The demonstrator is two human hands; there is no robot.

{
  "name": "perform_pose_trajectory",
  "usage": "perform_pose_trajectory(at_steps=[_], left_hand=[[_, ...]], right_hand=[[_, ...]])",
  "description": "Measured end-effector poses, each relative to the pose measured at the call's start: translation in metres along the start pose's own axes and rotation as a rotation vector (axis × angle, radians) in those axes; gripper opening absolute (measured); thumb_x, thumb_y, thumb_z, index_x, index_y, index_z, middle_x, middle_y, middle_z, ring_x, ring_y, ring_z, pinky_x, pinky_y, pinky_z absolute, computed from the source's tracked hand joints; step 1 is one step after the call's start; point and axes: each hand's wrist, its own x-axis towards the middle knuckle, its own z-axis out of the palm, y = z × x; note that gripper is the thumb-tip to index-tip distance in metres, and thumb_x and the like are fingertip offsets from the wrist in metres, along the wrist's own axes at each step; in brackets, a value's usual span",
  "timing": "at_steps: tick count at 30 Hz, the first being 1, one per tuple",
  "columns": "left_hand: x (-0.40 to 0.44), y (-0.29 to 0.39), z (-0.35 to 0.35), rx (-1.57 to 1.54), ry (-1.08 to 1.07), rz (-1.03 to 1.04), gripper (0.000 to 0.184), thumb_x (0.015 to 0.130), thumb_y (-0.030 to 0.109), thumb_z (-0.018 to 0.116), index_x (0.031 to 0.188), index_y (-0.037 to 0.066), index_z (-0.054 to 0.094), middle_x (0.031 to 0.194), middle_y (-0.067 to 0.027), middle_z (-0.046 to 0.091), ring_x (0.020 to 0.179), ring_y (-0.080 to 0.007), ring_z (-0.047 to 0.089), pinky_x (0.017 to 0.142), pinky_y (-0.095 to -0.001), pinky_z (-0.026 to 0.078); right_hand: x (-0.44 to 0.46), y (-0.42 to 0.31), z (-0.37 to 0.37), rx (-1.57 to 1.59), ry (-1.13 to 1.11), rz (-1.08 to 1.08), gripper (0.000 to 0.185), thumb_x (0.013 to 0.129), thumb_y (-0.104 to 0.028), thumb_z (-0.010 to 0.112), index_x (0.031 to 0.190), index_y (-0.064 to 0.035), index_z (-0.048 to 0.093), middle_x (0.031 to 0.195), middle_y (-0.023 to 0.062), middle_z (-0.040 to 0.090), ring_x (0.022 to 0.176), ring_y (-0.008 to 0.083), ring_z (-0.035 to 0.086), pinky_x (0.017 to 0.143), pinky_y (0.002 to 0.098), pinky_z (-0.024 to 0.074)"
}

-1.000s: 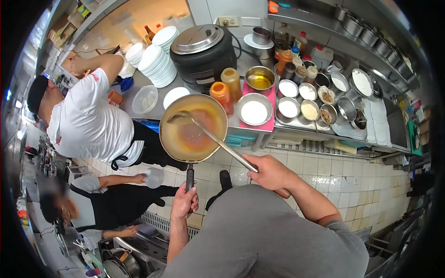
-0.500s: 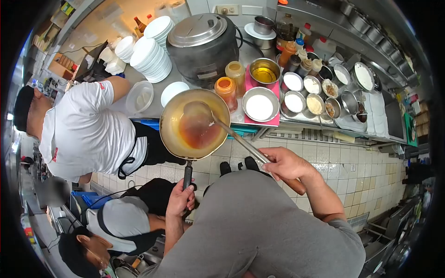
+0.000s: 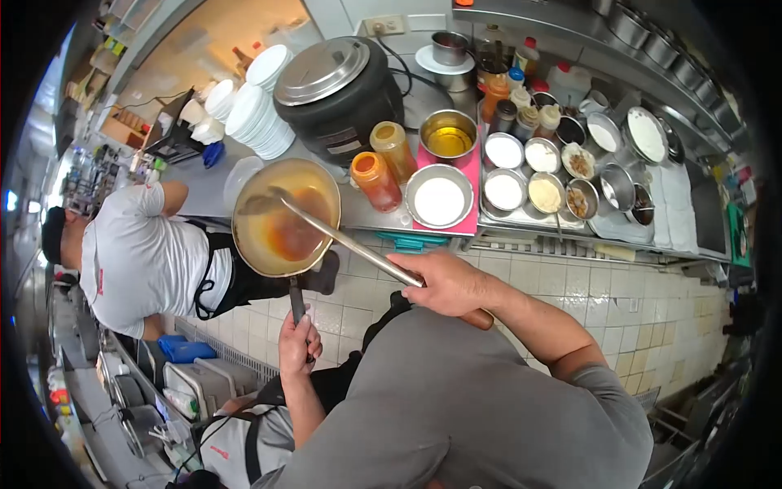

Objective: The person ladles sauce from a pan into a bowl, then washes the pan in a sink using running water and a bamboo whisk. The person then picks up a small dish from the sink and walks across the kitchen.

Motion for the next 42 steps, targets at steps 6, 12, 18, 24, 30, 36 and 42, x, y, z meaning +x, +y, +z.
perform_pose_trajectory(at_steps=[6, 12, 18, 24, 30, 36, 42], left_hand=[[0.028, 0.026, 0.002, 0.036, 0.122, 0.1, 0.021, 0.104, 0.018, 0.055, 0.123, 0.009, 0.054, 0.063, 0.0011, 0.044, 0.042, -0.0077, 0.037, 0.037, -0.0232, 0.032], [0.061, 0.063, -0.025, 0.14, 0.187, 0.18, 0.019, 0.101, 0.013, 0.057, 0.119, 0.006, 0.054, 0.059, 0.0011, 0.046, 0.04, -0.0077, 0.039, 0.035, -0.0248, 0.034], [0.098, 0.099, -0.064, 0.245, 0.2, 0.194, 0.011, 0.1, 0.011, 0.059, 0.108, 0.005, 0.055, 0.058, 0.0021, 0.047, 0.039, -0.0073, 0.041, 0.035, -0.0246, 0.035], [0.122, 0.128, -0.082, 0.41, 0.208, 0.276, 0.006, 0.098, 0.008, 0.059, 0.098, 0.004, 0.056, 0.058, 0.0017, 0.048, 0.04, -0.0075, 0.042, 0.035, -0.0256, 0.037], [0.141, 0.141, -0.096, 0.476, 0.248, 0.261, 0.009, 0.096, 0.008, 0.062, 0.102, 0.001, 0.058, 0.058, 0.0019, 0.048, 0.041, -0.0087, 0.043, 0.036, -0.0275, 0.037], [0.147, 0.145, -0.092, 0.575, 0.275, 0.253, 0.012, 0.096, 0.009, 0.063, 0.104, 0.001, 0.06, 0.06, 0.0021, 0.049, 0.044, -0.0082, 0.045, 0.038, -0.0278, 0.036], [0.146, 0.139, -0.087, 0.597, 0.29, 0.271, 0.018, 0.095, 0.01, 0.064, 0.11, 0.001, 0.061, 0.061, 0.002, 0.049, 0.044, -0.0078, 0.044, 0.038, -0.0276, 0.035]], right_hand=[[0.036, -0.013, -0.006, -0.137, 0.104, -0.132, 0.061, 0.088, -0.016, 0.063, 0.144, -0.0013, 0.047, 0.101, 0.0238, 0.069, 0.094, 0.0403, 0.068, 0.084, 0.0467, 0.0539], [0.079, -0.034, -0.006, -0.096, 0.093, -0.106, 0.059, 0.088, -0.015, 0.063, 0.143, -0.0013, 0.049, 0.096, 0.0235, 0.07, 0.088, 0.0376, 0.069, 0.082, 0.0444, 0.0543], [0.123, -0.041, 0.005, 0.008, 0.146, -0.016, 0.06, 0.087, -0.01, 0.069, 0.144, -0.0062, 0.051, 0.087, 0.0153, 0.069, 0.077, 0.0196, 0.067, 0.074, 0.0335, 0.0534], [0.156, -0.042, 0.014, 0.009, 0.213, -0.027, 0.059, 0.087, -0.007, 0.07, 0.144, -0.0035, 0.052, 0.089, 0.0122, 0.07, 0.079, 0.0137, 0.064, 0.076, 0.0285, 0.0522], [0.176, -0.053, 0.012, 0.001, 0.22, 0.063, 0.06, 0.087, -0.006, 0.071, 0.144, -0.0044, 0.052, 0.092, 0.0139, 0.073, 0.084, 0.0137, 0.067, 0.079, 0.029, 0.0536], [0.182, -0.042, 0.015, -0.02, 0.241, 0.038, 0.058, 0.088, -0.012, 0.069, 0.143, -0.0032, 0.052, 0.088, 0.018, 0.068, 0.08, 0.0261, 0.067, 0.077, 0.0354, 0.0527], [0.178, -0.036, 0.018, -0.025, 0.241, 0.05, 0.058, 0.087, -0.012, 0.069, 0.141, -0.0012, 0.052, 0.086, 0.0202, 0.067, 0.079, 0.03, 0.067, 0.076, 0.0373, 0.0526]])
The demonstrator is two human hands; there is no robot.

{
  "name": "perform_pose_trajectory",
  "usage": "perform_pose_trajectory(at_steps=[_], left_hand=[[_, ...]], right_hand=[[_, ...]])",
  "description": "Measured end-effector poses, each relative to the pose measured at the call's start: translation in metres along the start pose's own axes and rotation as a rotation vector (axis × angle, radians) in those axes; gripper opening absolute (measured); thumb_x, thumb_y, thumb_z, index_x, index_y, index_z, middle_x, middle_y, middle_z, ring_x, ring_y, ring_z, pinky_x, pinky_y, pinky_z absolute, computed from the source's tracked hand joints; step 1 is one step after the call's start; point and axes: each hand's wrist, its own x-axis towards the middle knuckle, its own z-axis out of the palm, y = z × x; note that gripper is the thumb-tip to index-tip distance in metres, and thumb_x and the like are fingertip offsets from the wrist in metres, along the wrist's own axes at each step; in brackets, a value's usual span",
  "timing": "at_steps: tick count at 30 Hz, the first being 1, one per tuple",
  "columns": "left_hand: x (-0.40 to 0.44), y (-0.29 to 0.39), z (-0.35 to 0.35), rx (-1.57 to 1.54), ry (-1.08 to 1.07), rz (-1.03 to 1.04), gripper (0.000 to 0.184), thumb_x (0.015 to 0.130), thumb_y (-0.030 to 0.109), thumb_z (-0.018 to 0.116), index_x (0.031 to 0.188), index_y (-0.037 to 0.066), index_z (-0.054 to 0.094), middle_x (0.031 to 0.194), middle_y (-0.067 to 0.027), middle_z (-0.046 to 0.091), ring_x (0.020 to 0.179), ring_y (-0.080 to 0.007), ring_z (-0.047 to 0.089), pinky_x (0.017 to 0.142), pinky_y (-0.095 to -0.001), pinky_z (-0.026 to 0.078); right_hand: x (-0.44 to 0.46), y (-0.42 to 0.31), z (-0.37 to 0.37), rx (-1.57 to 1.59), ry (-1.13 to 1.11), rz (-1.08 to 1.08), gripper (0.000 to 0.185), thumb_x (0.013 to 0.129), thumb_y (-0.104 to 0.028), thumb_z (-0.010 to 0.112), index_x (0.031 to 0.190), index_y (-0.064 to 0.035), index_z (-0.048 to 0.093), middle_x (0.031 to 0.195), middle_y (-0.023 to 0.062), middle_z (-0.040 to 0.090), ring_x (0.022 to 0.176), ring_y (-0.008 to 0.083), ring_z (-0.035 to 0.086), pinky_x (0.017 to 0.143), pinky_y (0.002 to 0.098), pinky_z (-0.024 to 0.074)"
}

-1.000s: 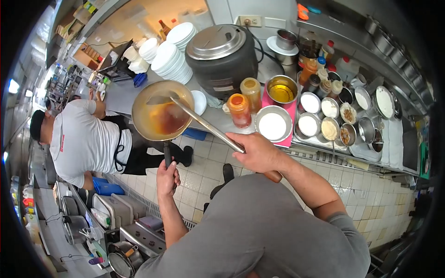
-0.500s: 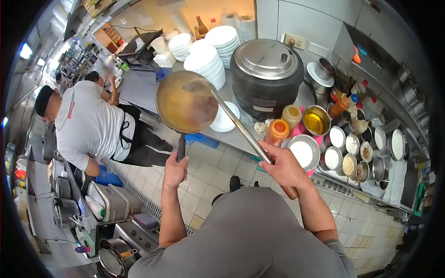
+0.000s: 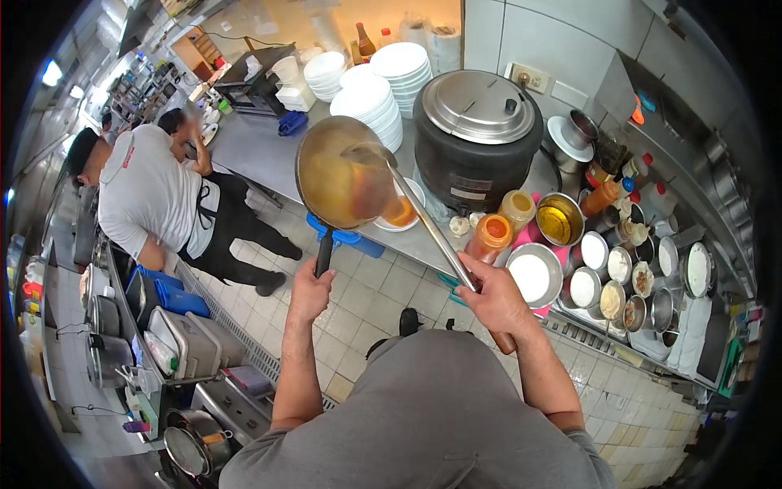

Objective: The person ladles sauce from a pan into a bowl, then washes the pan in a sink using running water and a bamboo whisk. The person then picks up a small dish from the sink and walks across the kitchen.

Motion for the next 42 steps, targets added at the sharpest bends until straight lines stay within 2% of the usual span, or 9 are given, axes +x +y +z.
perform_pose_trajectory(at_steps=[3, 11, 15, 28, 30, 32, 34, 40, 42], left_hand=[[-0.006, 0.004, 0.002, -0.003, 0.028, -0.011, 0.022, 0.094, 0.009, 0.065, 0.114, 0.001, 0.062, 0.062, 0.0019, 0.051, 0.048, -0.008, 0.046, 0.042, -0.0282, 0.037], [-0.014, -0.001, 0.014, 0.24, 0.107, 0.144, 0.04, 0.091, 0.011, 0.069, 0.128, -0.002, 0.06, 0.091, -0.0163, 0.066, 0.084, -0.025, 0.063, 0.081, -0.0373, 0.05], [-0.025, 0.008, 0.021, 0.294, 0.157, 0.192, 0.043, 0.09, 0.012, 0.07, 0.13, 0.0, 0.06, 0.098, -0.0191, 0.069, 0.09, -0.0281, 0.066, 0.085, -0.0377, 0.051], [-0.017, -0.018, 0.021, 0.241, 0.133, 0.156, 0.04, 0.089, 0.01, 0.069, 0.128, 0.002, 0.063, 0.091, -0.0143, 0.068, 0.086, -0.0234, 0.064, 0.082, -0.0349, 0.05], [-0.009, -0.027, 0.022, 0.151, 0.132, 0.218, 0.037, 0.092, 0.006, 0.066, 0.128, 0.002, 0.063, 0.067, 0.0041, 0.05, 0.058, -0.0065, 0.045, 0.051, -0.0266, 0.037], [-0.007, -0.03, 0.022, 0.141, 0.144, 0.23, 0.037, 0.091, 0.006, 0.066, 0.129, 0.002, 0.063, 0.067, 0.0041, 0.05, 0.058, -0.0067, 0.045, 0.051, -0.0268, 0.038], [-0.009, -0.029, 0.023, 0.131, 0.161, 0.239, 0.038, 0.091, 0.006, 0.066, 0.129, 0.002, 0.063, 0.067, 0.0042, 0.05, 0.058, -0.0069, 0.046, 0.052, -0.027, 0.039], [-0.012, -0.03, 0.028, 0.136, 0.133, 0.217, 0.041, 0.09, 0.006, 0.068, 0.131, 0.001, 0.062, 0.074, 0.0008, 0.056, 0.066, -0.0097, 0.051, 0.061, -0.0288, 0.045], [-0.012, -0.035, 0.033, 0.174, 0.167, 0.352, 0.044, 0.089, 0.006, 0.069, 0.131, 0.001, 0.062, 0.08, -0.0026, 0.06, 0.073, -0.0126, 0.055, 0.069, -0.0301, 0.047]], right_hand=[[-0.005, -0.003, -0.003, -0.014, -0.008, 0.028, 0.058, 0.086, -0.01, 0.069, 0.141, -0.0011, 0.053, 0.088, 0.0204, 0.068, 0.08, 0.0302, 0.068, 0.076, 0.0379, 0.0526], [-0.004, 0.015, 0.003, 0.157, -0.003, 0.0, 0.06, 0.088, -0.009, 0.069, 0.144, -0.0005, 0.05, 0.1, 0.0207, 0.071, 0.089, 0.0239, 0.069, 0.083, 0.0336, 0.0531], [0.001, 0.017, 0.009, 0.181, -0.004, -0.035, 0.061, 0.089, -0.008, 0.068, 0.145, 0.0011, 0.048, 0.097, 0.0193, 0.071, 0.085, 0.0207, 0.068, 0.08, 0.0333, 0.0527], [0.051, 0.067, 0.057, -0.045, 0.168, -0.165, 0.06, 0.087, -0.01, 0.066, 0.143, 0.0029, 0.049, 0.084, 0.0225, 0.066, 0.07, 0.0313, 0.066, 0.07, 0.0395, 0.0532], [0.046, 0.08, 0.062, -0.003, 0.139, -0.2, 0.06, 0.088, -0.009, 0.065, 0.144, 0.0034, 0.048, 0.081, 0.0187, 0.065, 0.065, 0.0272, 0.064, 0.065, 0.0377, 0.0523], [0.035, 0.086, 0.062, 0.037, 0.104, -0.239, 0.059, 0.089, -0.008, 0.065, 0.145, 0.004, 0.047, 0.078, 0.0149, 0.065, 0.059, 0.0232, 0.061, 0.06, 0.0358, 0.0514], [0.023, 0.075, 0.055, 0.524, -0.082, 0.148, 0.057, 0.093, -0.005, 0.061, 0.147, 0.0047, 0.044, 0.077, 0.0068, 0.063, 0.055, 0.0134, 0.056, 0.053, 0.0291, 0.0474], [0.05, 0.072, 0.066, 0.599, -0.037, 0.066, 0.063, 0.093, -0.002, 0.061, 0.152, 0.002, 0.039, 0.077, 0.0027, 0.062, 0.053, 0.0089, 0.054, 0.051, 0.0257, 0.0455], [0.05, 0.061, 0.059, 0.524, -0.048, 0.053, 0.063, 0.093, -0.003, 0.061, 0.152, 0.0012, 0.039, 0.076, 0.0023, 0.061, 0.054, 0.0086, 0.054, 0.051, 0.0257, 0.0453]])
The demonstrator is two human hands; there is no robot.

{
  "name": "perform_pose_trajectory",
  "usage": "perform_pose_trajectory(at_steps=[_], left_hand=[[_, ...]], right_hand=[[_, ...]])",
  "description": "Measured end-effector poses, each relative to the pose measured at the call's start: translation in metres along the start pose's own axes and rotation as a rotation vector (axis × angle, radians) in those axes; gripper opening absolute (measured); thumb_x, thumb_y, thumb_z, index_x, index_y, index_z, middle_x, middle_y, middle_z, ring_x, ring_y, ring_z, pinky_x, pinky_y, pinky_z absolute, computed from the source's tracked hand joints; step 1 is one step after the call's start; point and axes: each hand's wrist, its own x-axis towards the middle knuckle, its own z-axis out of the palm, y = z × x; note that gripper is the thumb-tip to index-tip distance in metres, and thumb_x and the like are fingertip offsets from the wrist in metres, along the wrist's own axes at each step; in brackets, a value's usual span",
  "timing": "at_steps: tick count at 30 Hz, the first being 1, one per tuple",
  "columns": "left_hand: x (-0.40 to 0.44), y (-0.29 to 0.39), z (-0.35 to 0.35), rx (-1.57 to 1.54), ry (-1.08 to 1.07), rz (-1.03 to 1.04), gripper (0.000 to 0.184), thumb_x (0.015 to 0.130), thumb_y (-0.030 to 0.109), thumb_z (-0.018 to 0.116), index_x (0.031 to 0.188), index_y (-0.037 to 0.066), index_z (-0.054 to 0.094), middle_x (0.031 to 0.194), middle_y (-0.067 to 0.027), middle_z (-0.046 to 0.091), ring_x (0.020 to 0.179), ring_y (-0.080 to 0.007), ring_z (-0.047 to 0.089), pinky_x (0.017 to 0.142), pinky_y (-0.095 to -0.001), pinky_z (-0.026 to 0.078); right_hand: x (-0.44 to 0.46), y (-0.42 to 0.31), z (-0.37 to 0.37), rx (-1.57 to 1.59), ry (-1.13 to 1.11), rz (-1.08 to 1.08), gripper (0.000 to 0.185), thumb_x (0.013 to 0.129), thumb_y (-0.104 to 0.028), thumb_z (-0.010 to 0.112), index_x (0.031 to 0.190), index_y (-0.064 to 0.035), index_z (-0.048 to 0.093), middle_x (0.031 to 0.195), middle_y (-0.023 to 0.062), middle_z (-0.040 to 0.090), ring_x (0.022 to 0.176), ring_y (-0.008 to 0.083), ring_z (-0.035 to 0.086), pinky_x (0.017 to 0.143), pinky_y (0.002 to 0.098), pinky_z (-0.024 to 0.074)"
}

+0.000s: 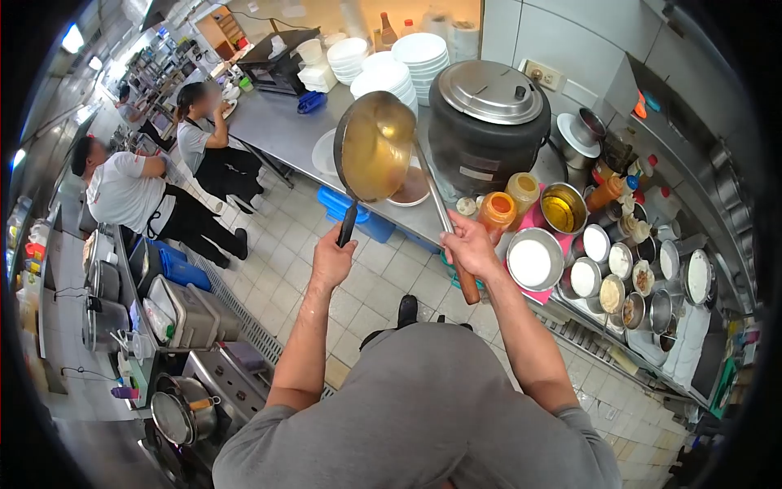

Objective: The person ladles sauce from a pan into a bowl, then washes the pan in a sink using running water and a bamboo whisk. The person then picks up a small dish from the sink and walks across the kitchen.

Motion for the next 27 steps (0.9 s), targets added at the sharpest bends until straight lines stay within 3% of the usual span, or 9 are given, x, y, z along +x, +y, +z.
perform_pose_trajectory(at_steps=[4, 5, 6, 7, 12, 18, 21, 25, 27], left_hand=[[0.001, 0.006, 0.0, 0.02, -0.042, -0.062, 0.046, 0.088, 0.007, 0.07, 0.132, 0.001, 0.061, 0.084, -0.0052, 0.062, 0.078, -0.0149, 0.057, 0.076, -0.0309, 0.048], [0.0, 0.009, -0.001, 0.016, -0.057, -0.103, 0.047, 0.088, 0.007, 0.07, 0.134, 0.002, 0.06, 0.095, -0.011, 0.067, 0.088, -0.0189, 0.063, 0.083, -0.0319, 0.05], [0.0, 0.012, -0.002, 0.012, -0.07, -0.144, 0.049, 0.088, 0.007, 0.07, 0.136, 0.004, 0.06, 0.105, -0.0169, 0.073, 0.097, -0.0229, 0.068, 0.091, -0.033, 0.051], [0.002, 0.01, -0.003, 0.013, -0.069, -0.147, 0.049, 0.088, 0.007, 0.07, 0.136, 0.004, 0.06, 0.105, -0.0169, 0.073, 0.097, -0.0229, 0.068, 0.091, -0.033, 0.051], [0.006, 0.015, -0.003, -0.041, -0.078, -0.201, 0.046, 0.089, 0.006, 0.068, 0.134, 0.003, 0.061, 0.075, -0.003, 0.058, 0.069, -0.014, 0.053, 0.067, -0.0311, 0.048], [0.006, 0.026, -0.012, -0.108, -0.152, -0.294, 0.047, 0.089, 0.003, 0.067, 0.135, 0.004, 0.061, 0.073, 0.0009, 0.054, 0.064, -0.0099, 0.049, 0.058, -0.0281, 0.042], [0.02, 0.001, -0.019, -0.053, -0.189, -0.185, 0.046, 0.089, 0.003, 0.066, 0.135, 0.003, 0.06, 0.075, 0.001, 0.055, 0.067, -0.0109, 0.051, 0.062, -0.0287, 0.044], [0.049, -0.023, -0.041, -0.066, -0.248, -0.089, 0.037, 0.089, 0.004, 0.067, 0.126, 0.001, 0.062, 0.078, -0.0003, 0.056, 0.072, -0.0131, 0.051, 0.068, -0.0297, 0.045], [0.063, -0.037, -0.053, -0.059, -0.286, -0.098, 0.037, 0.089, 0.004, 0.066, 0.127, 0.001, 0.062, 0.079, -0.0009, 0.056, 0.073, -0.0129, 0.05, 0.069, -0.0293, 0.045]], right_hand=[[-0.029, -0.023, 0.0, -0.188, -0.076, -0.026, 0.062, 0.094, -0.005, 0.06, 0.152, -0.0003, 0.039, 0.079, 0.0022, 0.063, 0.061, 0.0105, 0.059, 0.057, 0.027, 0.0484], [-0.035, -0.018, -0.003, -0.328, -0.083, -0.072, 0.063, 0.091, -0.007, 0.062, 0.151, -0.0017, 0.042, 0.084, 0.0098, 0.068, 0.07, 0.0167, 0.064, 0.066, 0.0308, 0.0521], [-0.044, -0.014, -0.006, -0.328, -0.084, -0.07, 0.063, 0.091, -0.007, 0.062, 0.151, -0.0017, 0.042, 0.084, 0.0098, 0.068, 0.07, 0.0167, 0.064, 0.066, 0.0308, 0.0521], [-0.053, -0.012, -0.008, -0.416, -0.078, -0.139, 0.064, 0.089, -0.007, 0.063, 0.15, -0.0033, 0.044, 0.087, 0.0147, 0.069, 0.073, 0.0201, 0.066, 0.071, 0.0329, 0.0529], [-0.066, -0.002, -0.015, -0.469, -0.016, -0.266, 0.063, 0.085, -0.006, 0.064, 0.146, -0.0058, 0.05, 0.093, 0.0253, 0.069, 0.08, 0.0293, 0.07, 0.078, 0.0371, 0.0536], [-0.037, -0.026, 0.008, -0.55, 0.118, -0.188, 0.057, 0.085, -0.006, 0.061, 0.141, -0.0031, 0.053, 0.095, 0.0255, 0.069, 0.087, 0.0393, 0.069, 0.078, 0.0419, 0.0545], [-0.006, -0.001, 0.015, -0.756, 0.311, -0.453, 0.06, 0.085, -0.007, 0.062, 0.143, -0.0012, 0.048, 0.088, 0.0254, 0.067, 0.084, 0.0423, 0.067, 0.076, 0.0509, 0.0528], [-0.006, 0.024, 0.036, -0.772, 0.296, -0.272, 0.06, 0.084, -0.008, 0.063, 0.143, -0.0001, 0.049, 0.094, 0.0266, 0.069, 0.087, 0.0414, 0.068, 0.079, 0.047, 0.0544], [-0.021, 0.034, 0.058, -0.482, 0.308, -0.163, 0.06, 0.083, -0.007, 0.063, 0.141, 0.0011, 0.052, 0.101, 0.0283, 0.069, 0.09, 0.0393, 0.07, 0.083, 0.0417, 0.0548]])
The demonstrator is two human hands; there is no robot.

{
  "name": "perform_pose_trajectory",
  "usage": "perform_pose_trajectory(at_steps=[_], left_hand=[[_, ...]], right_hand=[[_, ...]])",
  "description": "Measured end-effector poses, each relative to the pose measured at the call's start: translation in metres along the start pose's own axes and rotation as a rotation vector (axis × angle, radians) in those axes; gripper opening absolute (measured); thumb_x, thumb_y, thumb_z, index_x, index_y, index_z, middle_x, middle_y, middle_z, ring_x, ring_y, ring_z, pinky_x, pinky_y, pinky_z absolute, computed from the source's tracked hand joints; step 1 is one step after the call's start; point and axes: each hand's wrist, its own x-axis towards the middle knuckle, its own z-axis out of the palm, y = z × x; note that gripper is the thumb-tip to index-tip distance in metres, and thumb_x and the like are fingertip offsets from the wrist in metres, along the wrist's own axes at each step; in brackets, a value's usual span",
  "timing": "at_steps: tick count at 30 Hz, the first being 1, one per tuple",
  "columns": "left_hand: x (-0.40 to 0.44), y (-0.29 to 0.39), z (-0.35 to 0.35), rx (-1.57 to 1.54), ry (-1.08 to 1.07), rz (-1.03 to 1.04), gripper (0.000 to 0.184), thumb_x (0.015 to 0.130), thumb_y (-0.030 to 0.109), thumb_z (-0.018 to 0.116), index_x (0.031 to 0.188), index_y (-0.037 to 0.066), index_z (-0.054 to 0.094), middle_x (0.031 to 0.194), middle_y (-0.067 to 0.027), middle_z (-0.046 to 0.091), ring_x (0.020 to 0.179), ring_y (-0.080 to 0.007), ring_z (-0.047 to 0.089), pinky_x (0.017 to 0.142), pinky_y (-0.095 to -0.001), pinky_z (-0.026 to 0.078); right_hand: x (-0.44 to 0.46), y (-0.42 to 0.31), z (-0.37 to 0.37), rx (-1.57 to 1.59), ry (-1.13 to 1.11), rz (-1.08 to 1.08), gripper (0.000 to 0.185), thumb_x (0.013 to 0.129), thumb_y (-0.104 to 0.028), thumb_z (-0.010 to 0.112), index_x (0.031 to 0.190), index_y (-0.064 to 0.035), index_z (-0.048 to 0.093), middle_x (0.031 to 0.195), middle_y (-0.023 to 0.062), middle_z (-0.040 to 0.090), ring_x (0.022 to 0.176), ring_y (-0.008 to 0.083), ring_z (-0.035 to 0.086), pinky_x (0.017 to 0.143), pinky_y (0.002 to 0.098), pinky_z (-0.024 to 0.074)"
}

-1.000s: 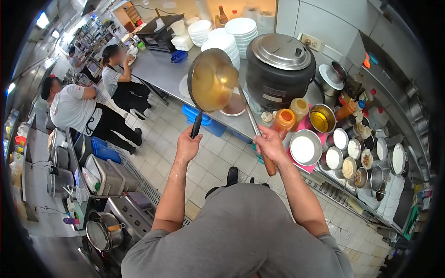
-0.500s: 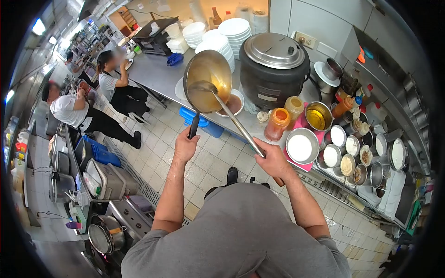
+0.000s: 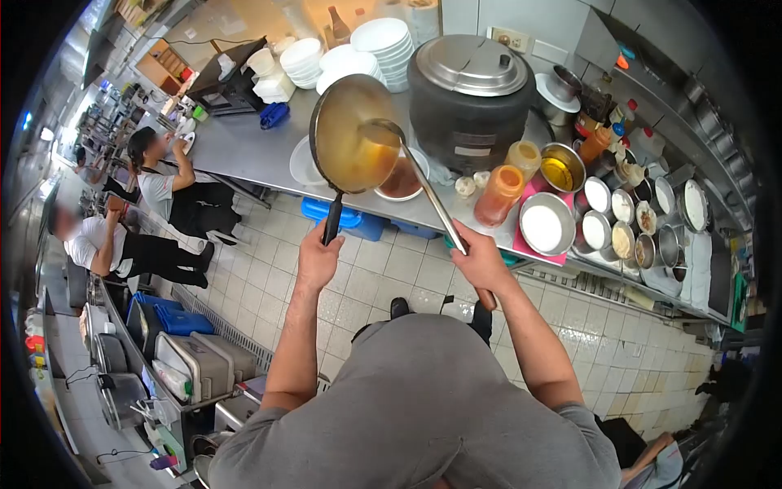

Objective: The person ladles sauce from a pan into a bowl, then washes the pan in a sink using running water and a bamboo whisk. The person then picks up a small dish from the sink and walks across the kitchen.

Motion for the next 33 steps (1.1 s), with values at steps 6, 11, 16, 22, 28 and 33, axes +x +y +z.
perform_pose_trajectory(at_steps=[6, 11, 16, 22, 28, 33], left_hand=[[0.019, -0.014, -0.029, -0.01, -0.094, 0.048, 0.039, 0.091, 0.005, 0.067, 0.13, 0.003, 0.062, 0.08, -0.0027, 0.057, 0.073, -0.0128, 0.05, 0.07, -0.0284, 0.046], [0.017, -0.024, -0.028, -0.058, -0.056, 0.126, 0.034, 0.093, 0.004, 0.064, 0.128, 0.005, 0.064, 0.068, 0.0074, 0.047, 0.057, -0.0035, 0.042, 0.049, -0.0242, 0.035], [0.009, 0.001, -0.037, -0.02, -0.089, 0.008, 0.042, 0.091, 0.003, 0.066, 0.133, 0.004, 0.061, 0.075, 0.0033, 0.053, 0.064, -0.0069, 0.045, 0.059, -0.0256, 0.041], [0.013, -0.009, -0.03, -0.049, -0.098, 0.018, 0.041, 0.092, 0.003, 0.066, 0.133, 0.005, 0.062, 0.072, 0.0058, 0.049, 0.062, -0.0048, 0.042, 0.056, -0.024, 0.038], [0.021, -0.007, -0.036, -0.068, -0.132, -0.011, 0.038, 0.093, 0.003, 0.065, 0.131, 0.005, 0.063, 0.071, 0.0061, 0.048, 0.061, -0.0049, 0.041, 0.055, -0.024, 0.037], [0.028, -0.014, -0.041, -0.01, -0.14, 0.046, 0.038, 0.092, 0.004, 0.066, 0.13, 0.004, 0.063, 0.072, 0.0054, 0.049, 0.061, -0.0057, 0.043, 0.055, -0.0251, 0.039]], right_hand=[[-0.006, -0.067, 0.006, -0.089, 0.052, 0.088, 0.059, 0.082, -0.005, 0.064, 0.14, 0.0014, 0.054, 0.105, 0.0285, 0.069, 0.088, 0.0377, 0.07, 0.083, 0.0387, 0.0539], [0.016, -0.057, 0.005, -0.263, 0.184, -0.035, 0.058, 0.084, -0.008, 0.065, 0.141, 0.0023, 0.052, 0.106, 0.03, 0.067, 0.095, 0.043, 0.067, 0.085, 0.0408, 0.0529], [0.006, -0.003, 0.024, -0.075, 0.172, -0.179, 0.061, 0.088, -0.009, 0.065, 0.146, 0.003, 0.047, 0.092, 0.0167, 0.074, 0.078, 0.0269, 0.071, 0.073, 0.0377, 0.0539], [-0.026, -0.016, 0.016, 0.424, -0.06, 0.279, 0.058, 0.091, -0.003, 0.063, 0.147, -0.0044, 0.05, 0.07, -0.0028, 0.052, 0.053, 0.0047, 0.045, 0.048, 0.024, 0.0396], [0.005, -0.035, 0.017, 0.273, 0.08, 0.168, 0.06, 0.09, -0.005, 0.064, 0.148, -0.0041, 0.049, 0.074, 0.0027, 0.061, 0.061, 0.0099, 0.054, 0.059, 0.0275, 0.0485], [0.025, -0.029, 0.026, 0.044, 0.14, 0.03, 0.062, 0.087, -0.007, 0.066, 0.147, -0.0024, 0.048, 0.084, 0.0187, 0.07, 0.074, 0.0204, 0.065, 0.076, 0.0338, 0.0537]])
